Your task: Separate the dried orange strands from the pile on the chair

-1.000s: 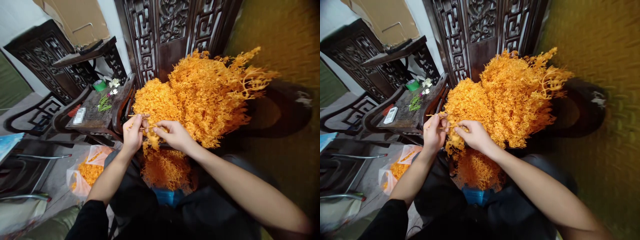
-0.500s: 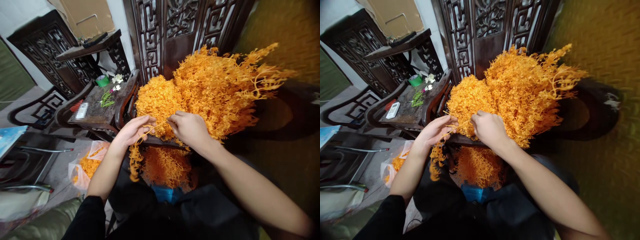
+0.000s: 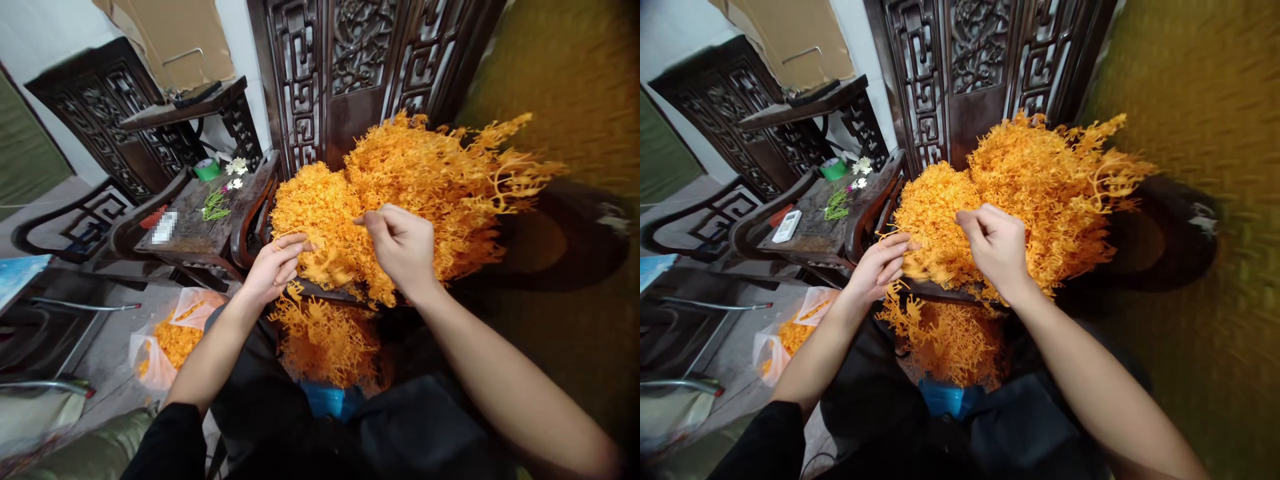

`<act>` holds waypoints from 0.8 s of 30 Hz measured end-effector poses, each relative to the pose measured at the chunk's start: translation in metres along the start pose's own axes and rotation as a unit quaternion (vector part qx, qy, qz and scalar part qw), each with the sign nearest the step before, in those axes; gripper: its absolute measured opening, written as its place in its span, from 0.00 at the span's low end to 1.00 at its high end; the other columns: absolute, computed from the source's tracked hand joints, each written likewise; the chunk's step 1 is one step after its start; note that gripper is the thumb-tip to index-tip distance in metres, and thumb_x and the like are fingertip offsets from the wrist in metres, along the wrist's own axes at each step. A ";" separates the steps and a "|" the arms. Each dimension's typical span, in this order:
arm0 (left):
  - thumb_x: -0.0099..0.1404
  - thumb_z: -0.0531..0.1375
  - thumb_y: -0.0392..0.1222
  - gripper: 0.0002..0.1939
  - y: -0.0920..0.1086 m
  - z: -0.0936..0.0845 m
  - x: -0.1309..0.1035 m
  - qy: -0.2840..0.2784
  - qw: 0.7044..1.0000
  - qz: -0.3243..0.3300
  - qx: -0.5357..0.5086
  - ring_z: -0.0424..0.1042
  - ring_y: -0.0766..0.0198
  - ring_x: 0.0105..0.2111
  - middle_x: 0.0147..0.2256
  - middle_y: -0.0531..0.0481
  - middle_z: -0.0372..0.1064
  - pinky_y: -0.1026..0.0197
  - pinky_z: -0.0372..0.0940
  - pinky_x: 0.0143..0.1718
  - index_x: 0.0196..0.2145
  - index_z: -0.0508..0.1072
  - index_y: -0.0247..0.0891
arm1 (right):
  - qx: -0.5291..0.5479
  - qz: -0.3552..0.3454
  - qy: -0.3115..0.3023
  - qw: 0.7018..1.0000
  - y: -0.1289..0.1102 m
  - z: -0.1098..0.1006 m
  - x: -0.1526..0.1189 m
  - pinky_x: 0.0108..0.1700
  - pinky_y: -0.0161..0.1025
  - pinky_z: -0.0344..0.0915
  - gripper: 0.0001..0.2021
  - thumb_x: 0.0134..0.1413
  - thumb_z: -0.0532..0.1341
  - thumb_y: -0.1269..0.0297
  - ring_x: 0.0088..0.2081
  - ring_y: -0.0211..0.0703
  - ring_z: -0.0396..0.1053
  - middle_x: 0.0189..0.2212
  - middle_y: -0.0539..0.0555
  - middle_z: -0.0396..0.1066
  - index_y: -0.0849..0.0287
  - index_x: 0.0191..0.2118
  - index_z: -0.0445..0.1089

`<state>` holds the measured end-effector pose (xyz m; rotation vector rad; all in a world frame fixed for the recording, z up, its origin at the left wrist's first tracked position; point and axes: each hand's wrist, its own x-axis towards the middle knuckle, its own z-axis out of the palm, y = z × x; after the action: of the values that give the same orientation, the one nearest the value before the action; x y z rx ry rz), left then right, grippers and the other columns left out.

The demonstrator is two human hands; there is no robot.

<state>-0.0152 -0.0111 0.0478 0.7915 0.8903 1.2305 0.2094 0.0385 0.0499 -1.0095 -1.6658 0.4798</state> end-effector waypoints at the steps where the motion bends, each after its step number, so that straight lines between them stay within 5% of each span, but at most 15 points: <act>1: 0.58 0.67 0.34 0.13 0.001 -0.001 0.001 0.002 1.000 -0.007 -0.024 0.47 0.83 0.09 0.35 0.45 0.81 0.70 0.38 0.10 0.42 0.77 0.32 | 0.035 0.047 -0.013 0.998 -0.001 0.000 0.000 0.30 0.41 0.57 0.23 0.68 0.57 0.45 0.25 0.40 0.60 0.21 0.51 0.63 0.59 0.34 0.79; 4: 0.57 0.65 0.33 0.12 0.002 -0.002 0.001 -0.005 0.997 -0.018 -0.069 0.44 0.79 0.07 0.22 0.55 0.74 0.70 0.37 0.09 0.42 0.77 0.35 | 0.147 0.148 -0.191 0.959 -0.001 0.006 -0.005 0.24 0.38 0.52 0.29 0.63 0.60 0.40 0.19 0.36 0.53 0.19 0.45 0.59 0.62 0.53 0.76; 7: 0.56 0.65 0.35 0.10 -0.001 0.001 0.001 -0.033 0.996 -0.026 -0.081 0.43 0.77 0.07 0.12 0.61 0.60 0.70 0.38 0.09 0.38 0.77 0.35 | 0.214 0.130 -0.339 0.907 -0.002 0.018 -0.010 0.25 0.37 0.56 0.42 0.57 0.67 0.42 0.22 0.36 0.57 0.24 0.44 0.64 0.58 0.71 0.59; 14: 0.58 0.71 0.47 0.15 -0.010 0.009 0.001 -0.052 0.998 0.010 -0.017 0.43 0.78 0.08 0.13 0.62 0.58 0.71 0.41 0.11 0.35 0.72 0.36 | 0.142 0.010 -0.246 0.959 -0.013 0.030 -0.022 0.45 0.42 0.65 0.21 0.64 0.64 0.49 0.41 0.44 0.71 0.42 0.55 0.75 0.58 0.55 0.69; 18: 0.58 0.72 0.49 0.19 -0.009 0.014 -0.002 -0.040 0.998 0.039 0.008 0.46 0.79 0.08 0.16 0.62 0.58 0.71 0.39 0.10 0.31 0.68 0.37 | 0.134 0.002 -0.198 0.971 -0.018 0.032 -0.031 0.40 0.40 0.62 0.13 0.67 0.60 0.52 0.33 0.40 0.66 0.32 0.51 0.72 0.57 0.42 0.68; 24: 0.59 0.72 0.45 0.18 0.001 0.014 -0.007 -0.077 0.995 0.065 0.008 0.47 0.81 0.12 0.20 0.58 0.60 0.73 0.40 0.13 0.27 0.67 0.34 | 0.196 0.086 -0.144 0.966 -0.011 0.027 -0.033 0.29 0.39 0.54 0.17 0.66 0.60 0.47 0.24 0.38 0.56 0.22 0.46 0.59 0.55 0.35 0.65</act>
<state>-0.0038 -0.0185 0.0564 0.9572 0.7323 1.2585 0.1819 0.0105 0.0294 -0.8158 -1.6500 1.0696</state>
